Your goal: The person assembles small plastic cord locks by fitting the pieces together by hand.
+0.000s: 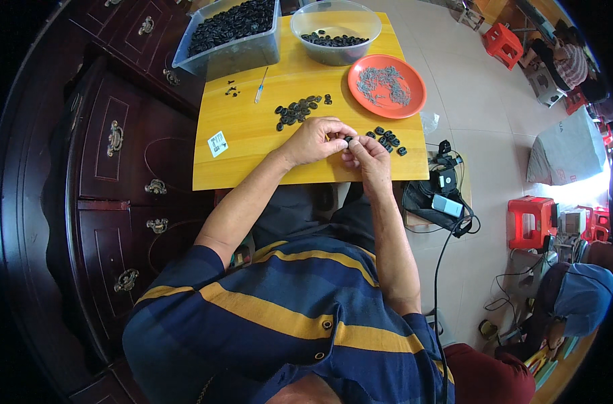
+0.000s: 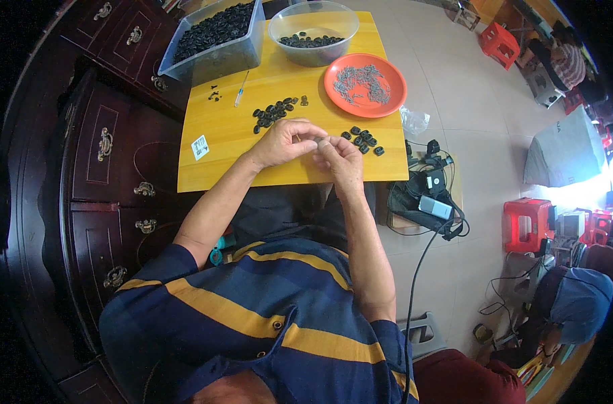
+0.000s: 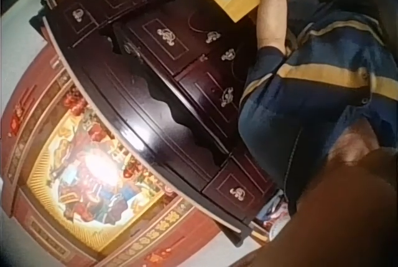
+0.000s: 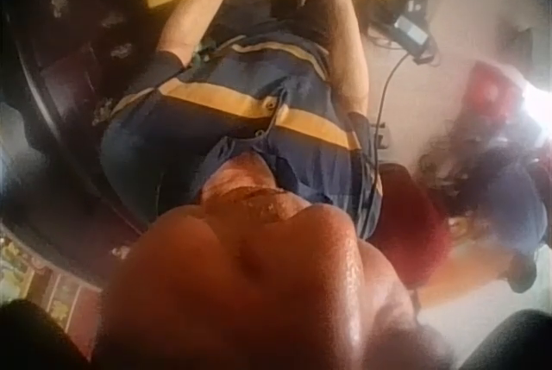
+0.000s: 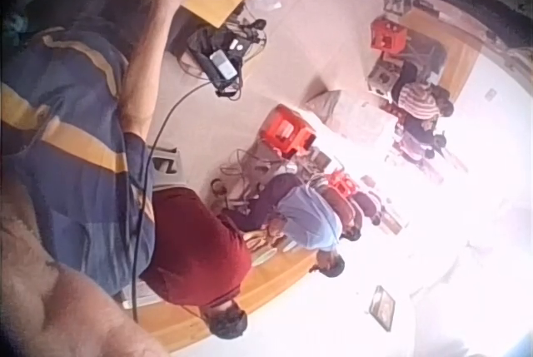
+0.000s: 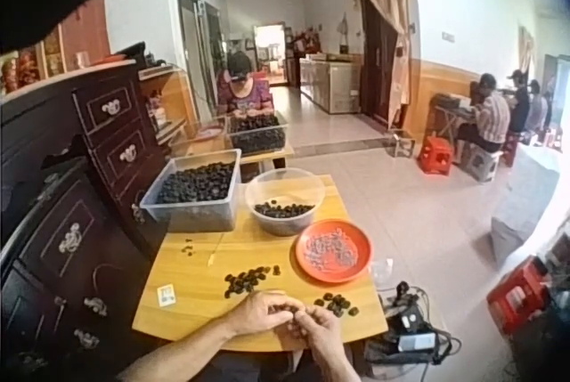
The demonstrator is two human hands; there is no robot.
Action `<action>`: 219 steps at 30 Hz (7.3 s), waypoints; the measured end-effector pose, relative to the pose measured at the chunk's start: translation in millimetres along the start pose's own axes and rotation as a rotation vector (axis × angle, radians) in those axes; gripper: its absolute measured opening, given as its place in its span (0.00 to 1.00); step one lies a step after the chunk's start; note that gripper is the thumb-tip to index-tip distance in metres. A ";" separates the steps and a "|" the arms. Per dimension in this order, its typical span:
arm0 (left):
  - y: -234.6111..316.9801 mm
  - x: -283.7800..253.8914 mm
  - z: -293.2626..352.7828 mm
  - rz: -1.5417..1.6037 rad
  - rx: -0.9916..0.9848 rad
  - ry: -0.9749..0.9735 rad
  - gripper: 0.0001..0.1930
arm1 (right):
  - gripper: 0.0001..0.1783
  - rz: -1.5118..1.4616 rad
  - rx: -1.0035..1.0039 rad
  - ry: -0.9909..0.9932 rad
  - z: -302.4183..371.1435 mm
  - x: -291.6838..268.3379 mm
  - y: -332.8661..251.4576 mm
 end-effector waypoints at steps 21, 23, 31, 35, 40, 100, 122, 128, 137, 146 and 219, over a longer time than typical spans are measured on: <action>35.0 18.3 8.6 -0.556 0.184 0.180 0.12 | 0.04 -0.376 0.073 0.175 13.6 7.4 3.0; 38.3 17.6 8.3 -0.548 0.189 0.162 0.12 | 0.05 -0.349 0.096 0.158 12.9 6.4 1.8; 31.5 16.3 8.5 -0.558 0.188 0.152 0.13 | 0.06 -0.319 0.083 0.150 10.9 5.6 4.7; 28.3 14.2 8.2 -0.570 0.206 0.119 0.13 | 0.05 -0.299 0.076 0.164 9.2 5.4 8.4; 29.3 14.3 7.4 -0.571 0.203 0.111 0.12 | 0.06 -0.306 0.057 0.170 11.0 7.6 8.0; -33.8 -11.0 2.1 -0.720 -0.144 0.181 0.06 | 0.04 -0.140 -0.067 0.119 12.4 9.2 13.1; 24.1 4.0 1.9 -0.453 0.166 0.078 0.06 | 0.10 -0.380 0.131 0.059 5.4 10.5 5.9; 27.1 4.0 -3.6 -0.361 0.195 -0.004 0.04 | 0.08 -0.431 0.184 0.098 6.2 6.3 3.3; 9.4 -6.1 -63.9 -0.384 0.113 0.085 0.05 | 0.07 -0.318 0.071 0.016 2.7 10.7 11.1; -25.5 27.1 -138.1 -0.698 0.083 -0.144 0.06 | 0.07 -0.020 -0.025 -0.084 3.9 14.9 17.3; -51.2 5.0 37.6 0.429 -0.147 0.194 0.09 | 0.08 0.124 -0.080 0.130 2.7 26.1 18.9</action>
Point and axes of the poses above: each hand's wrist, its own z-axis away from the middle knuckle, its own x-axis out of the palm, y = z × x, the point moved 3 cm from there along -z, towards the middle knuckle, and after that the axes turned 1 degree about z, right-handed, at the moved point
